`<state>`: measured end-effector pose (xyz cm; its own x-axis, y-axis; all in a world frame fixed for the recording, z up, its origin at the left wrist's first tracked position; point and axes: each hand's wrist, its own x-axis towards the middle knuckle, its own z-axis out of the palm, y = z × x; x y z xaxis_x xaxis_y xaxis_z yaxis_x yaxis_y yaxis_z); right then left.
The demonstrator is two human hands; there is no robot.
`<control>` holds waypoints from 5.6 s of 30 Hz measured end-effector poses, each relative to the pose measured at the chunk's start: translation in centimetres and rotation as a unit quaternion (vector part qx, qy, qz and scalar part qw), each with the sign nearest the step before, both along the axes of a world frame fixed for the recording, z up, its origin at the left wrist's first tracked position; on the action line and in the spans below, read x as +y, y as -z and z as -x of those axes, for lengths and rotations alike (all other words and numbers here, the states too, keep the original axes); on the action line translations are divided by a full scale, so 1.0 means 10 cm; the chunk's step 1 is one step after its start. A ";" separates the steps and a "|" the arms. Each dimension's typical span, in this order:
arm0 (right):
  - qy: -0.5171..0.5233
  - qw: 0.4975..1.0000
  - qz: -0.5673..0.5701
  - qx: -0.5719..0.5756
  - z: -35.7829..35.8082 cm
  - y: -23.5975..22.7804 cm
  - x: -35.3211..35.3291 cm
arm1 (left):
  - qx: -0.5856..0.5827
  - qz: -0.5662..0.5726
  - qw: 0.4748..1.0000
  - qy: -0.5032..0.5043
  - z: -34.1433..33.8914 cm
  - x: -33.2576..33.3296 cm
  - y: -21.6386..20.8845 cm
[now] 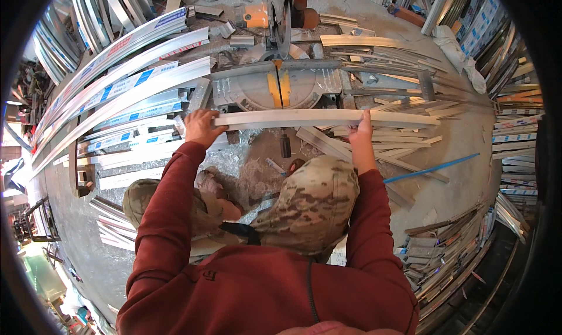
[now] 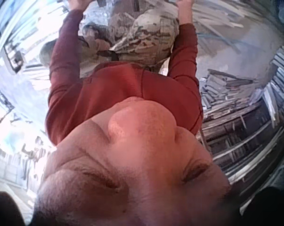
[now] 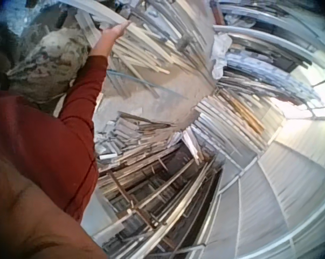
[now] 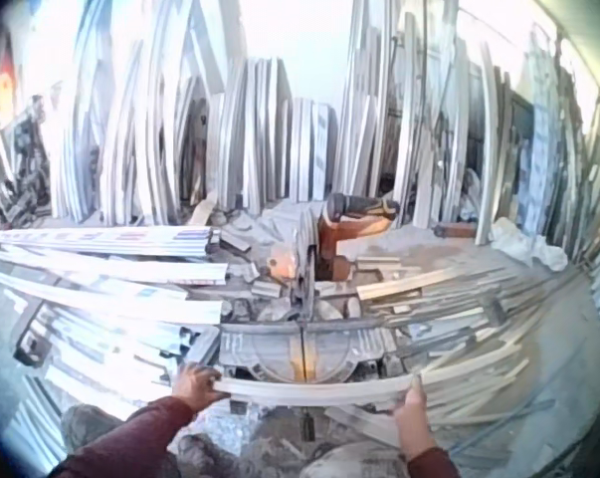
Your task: The person selects aluminum profiles from a pile, positions them on a miter saw, and cuts them to length. The person repeats this process for several profiles, handling each one individually and operating the saw to make straight cuts.
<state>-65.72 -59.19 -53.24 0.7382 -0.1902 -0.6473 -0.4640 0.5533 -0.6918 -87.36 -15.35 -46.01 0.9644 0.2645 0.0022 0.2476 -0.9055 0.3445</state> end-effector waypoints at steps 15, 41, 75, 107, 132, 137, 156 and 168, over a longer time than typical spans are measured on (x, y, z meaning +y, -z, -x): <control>-0.040 0.997 0.067 -0.003 -1.78 0.25 0.20 | -0.107 0.372 0.871 -0.303 -1.02 0.36 1.40; -0.038 0.975 0.219 0.002 -2.04 0.50 -0.07 | -0.090 0.347 0.888 -0.288 -1.54 -0.12 1.27; -0.472 0.378 0.783 -0.142 -1.26 -0.44 0.97 | -0.160 0.088 0.958 0.224 -3.23 -1.05 -3.24; -0.457 0.459 0.740 -0.181 -1.33 -0.46 0.92 | 0.113 -0.075 0.951 0.277 -3.10 -1.82 -2.31; -0.438 0.441 0.758 -0.197 -1.37 -0.30 0.84 | 0.099 -0.098 0.955 0.261 -2.87 -1.98 -2.13; -0.443 0.435 0.762 -0.183 -1.41 -0.23 0.86 | 0.186 -0.143 0.943 0.237 -2.80 -2.06 -2.16; -0.448 0.395 0.770 -0.225 -1.73 0.70 0.76 | 0.085 -0.088 0.959 0.255 -2.41 -2.15 -1.80; -0.395 0.391 0.797 -0.237 -1.57 0.25 0.78 | 0.072 -0.054 0.965 0.246 -2.07 -2.33 -1.41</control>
<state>-50.02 -51.35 -55.78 0.9392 0.3353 0.0741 0.3345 -0.9421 0.0231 -66.63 -38.62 -31.93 0.9656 -0.2197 -0.1388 -0.1833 -0.9544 0.2354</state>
